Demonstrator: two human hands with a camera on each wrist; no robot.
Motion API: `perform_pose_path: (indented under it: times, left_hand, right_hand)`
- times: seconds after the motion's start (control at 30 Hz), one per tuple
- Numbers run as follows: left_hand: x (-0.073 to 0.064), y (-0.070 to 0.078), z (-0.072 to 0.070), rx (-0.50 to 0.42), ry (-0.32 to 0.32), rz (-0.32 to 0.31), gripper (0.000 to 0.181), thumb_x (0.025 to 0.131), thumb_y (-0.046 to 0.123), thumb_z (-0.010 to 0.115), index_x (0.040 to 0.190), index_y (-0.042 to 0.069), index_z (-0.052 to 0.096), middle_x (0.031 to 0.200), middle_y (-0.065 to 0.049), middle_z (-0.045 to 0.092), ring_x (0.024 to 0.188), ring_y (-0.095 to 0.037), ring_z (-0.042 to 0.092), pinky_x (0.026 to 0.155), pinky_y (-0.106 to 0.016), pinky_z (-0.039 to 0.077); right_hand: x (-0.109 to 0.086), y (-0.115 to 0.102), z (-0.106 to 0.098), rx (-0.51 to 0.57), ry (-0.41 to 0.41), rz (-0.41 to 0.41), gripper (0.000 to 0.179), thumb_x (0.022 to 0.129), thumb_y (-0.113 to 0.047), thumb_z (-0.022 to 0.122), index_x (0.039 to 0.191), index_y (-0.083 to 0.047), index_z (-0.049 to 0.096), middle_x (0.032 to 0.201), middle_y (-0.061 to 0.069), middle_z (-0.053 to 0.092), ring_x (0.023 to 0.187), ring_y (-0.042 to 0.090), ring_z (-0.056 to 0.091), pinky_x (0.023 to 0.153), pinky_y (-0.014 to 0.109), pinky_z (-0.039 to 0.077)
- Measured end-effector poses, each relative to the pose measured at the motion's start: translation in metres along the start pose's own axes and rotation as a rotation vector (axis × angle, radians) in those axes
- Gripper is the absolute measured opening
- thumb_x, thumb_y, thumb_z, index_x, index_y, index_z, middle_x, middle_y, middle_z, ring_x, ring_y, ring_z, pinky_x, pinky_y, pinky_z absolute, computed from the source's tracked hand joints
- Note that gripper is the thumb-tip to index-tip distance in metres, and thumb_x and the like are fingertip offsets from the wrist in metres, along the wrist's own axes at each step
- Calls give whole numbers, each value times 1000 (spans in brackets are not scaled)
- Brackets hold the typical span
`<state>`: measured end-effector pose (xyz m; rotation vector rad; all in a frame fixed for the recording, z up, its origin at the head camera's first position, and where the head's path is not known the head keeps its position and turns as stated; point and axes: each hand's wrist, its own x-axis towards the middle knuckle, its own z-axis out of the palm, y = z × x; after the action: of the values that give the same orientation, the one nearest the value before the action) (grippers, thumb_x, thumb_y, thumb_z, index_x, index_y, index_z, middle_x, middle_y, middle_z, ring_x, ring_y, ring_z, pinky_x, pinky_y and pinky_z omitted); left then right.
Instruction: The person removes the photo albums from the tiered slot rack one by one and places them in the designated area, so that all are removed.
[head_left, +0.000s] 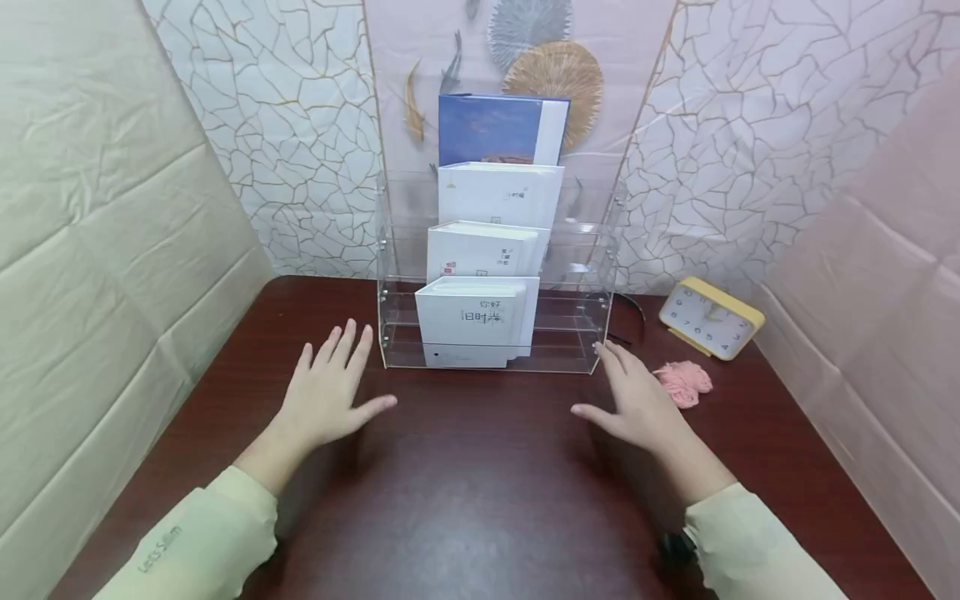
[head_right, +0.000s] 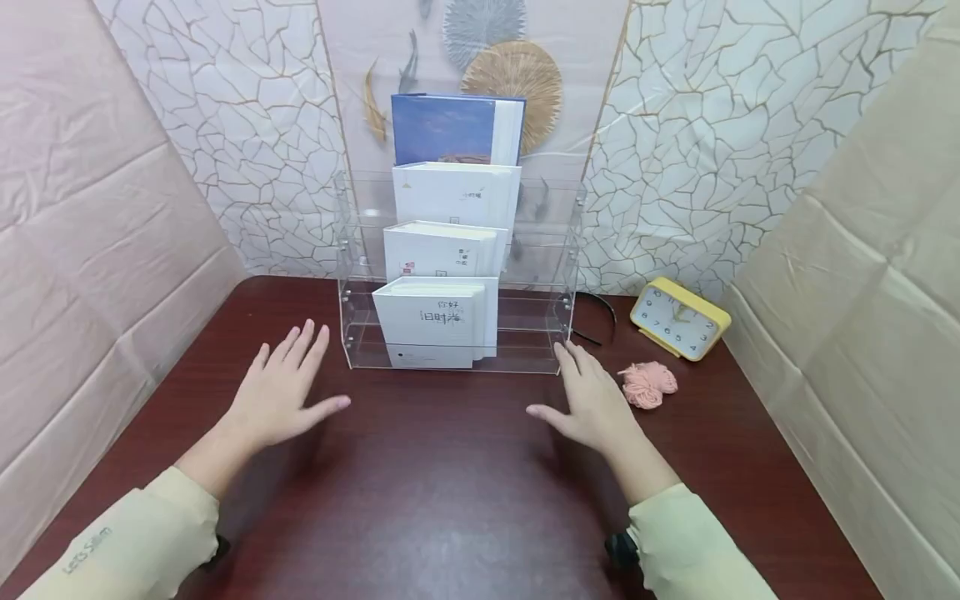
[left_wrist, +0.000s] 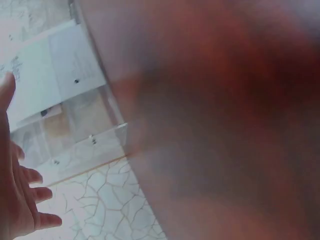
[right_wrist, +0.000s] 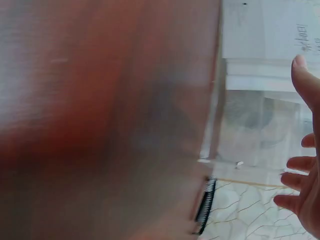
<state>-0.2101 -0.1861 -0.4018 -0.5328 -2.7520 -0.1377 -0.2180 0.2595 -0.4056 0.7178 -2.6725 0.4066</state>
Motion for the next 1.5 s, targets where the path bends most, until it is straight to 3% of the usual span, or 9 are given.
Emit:
perform_pose_path:
  times: [0.07, 0.17, 0.33, 0.47, 0.6, 0.8, 0.93, 1.2, 1.5]
  left_hand:
    - [11, -5, -4, -73, 47, -41, 91, 84, 57, 57, 146, -1, 24, 143, -23, 35, 126, -39, 37, 96, -59, 31]
    - [30, -14, -10, -264, 129, -127, 73, 87, 35, 63, 139, -7, 34, 130, -25, 48, 116, -40, 47, 91, -54, 38]
    - [54, -22, -10, -590, 209, -256, 55, 90, 22, 61, 132, -8, 41, 122, -25, 55, 110, -37, 54, 93, -48, 40]
    - [67, -21, -2, -732, 223, -316, 51, 91, 20, 60, 132, -6, 42, 123, -23, 56, 108, -35, 57, 91, -44, 44]
    - [78, -18, 10, -802, 234, -335, 52, 91, 16, 61, 135, -4, 43, 124, -23, 55, 107, -37, 58, 89, -42, 45]
    - [90, -14, 27, -867, 195, -379, 54, 90, 9, 61, 139, -2, 41, 125, -23, 53, 105, -35, 59, 86, -38, 47]
    - [92, -12, 36, -896, 163, -422, 54, 88, 4, 61, 138, 0, 42, 122, -23, 56, 100, -34, 61, 81, -37, 50]
    - [90, -14, 51, -744, 205, -391, 46, 87, -1, 57, 133, 0, 50, 115, -22, 60, 92, -30, 65, 76, -38, 51]
    - [90, -12, 59, -627, 285, -337, 39, 82, -3, 56, 121, 0, 58, 89, -16, 69, 68, -26, 56, 65, -41, 47]
  right_hand:
    - [12, -2, -3, 85, -9, 25, 90, 77, -45, 72, 139, 6, 33, 135, 26, 40, 125, 39, 37, 98, 53, 31]
    - [33, -3, -5, 197, 3, 60, 82, 79, -37, 74, 138, 5, 36, 132, 25, 43, 123, 37, 40, 99, 51, 32]
    - [63, -5, -1, 336, 59, 104, 68, 78, -35, 75, 130, -1, 47, 120, 18, 57, 110, 34, 53, 90, 48, 41]
    - [80, -7, 6, 441, 63, 162, 58, 78, -35, 75, 122, -6, 53, 111, 15, 63, 102, 32, 60, 85, 48, 45]
    - [93, -10, 17, 557, 54, 233, 54, 78, -33, 76, 118, -4, 54, 109, 17, 64, 102, 33, 60, 85, 47, 46]
    - [105, -20, 33, 629, 59, 342, 54, 76, -32, 78, 114, -3, 52, 107, 14, 64, 102, 29, 60, 86, 44, 46]
    - [112, -29, 44, 631, 45, 364, 51, 74, -32, 79, 107, -3, 53, 102, 13, 64, 97, 28, 61, 84, 43, 47]
    - [119, -38, 63, 660, 68, 395, 52, 73, -21, 81, 114, -5, 55, 100, 14, 66, 88, 28, 64, 72, 37, 51]
    - [121, -45, 68, 675, 158, 388, 44, 75, -12, 78, 111, -3, 55, 101, 14, 66, 92, 26, 63, 79, 38, 49]
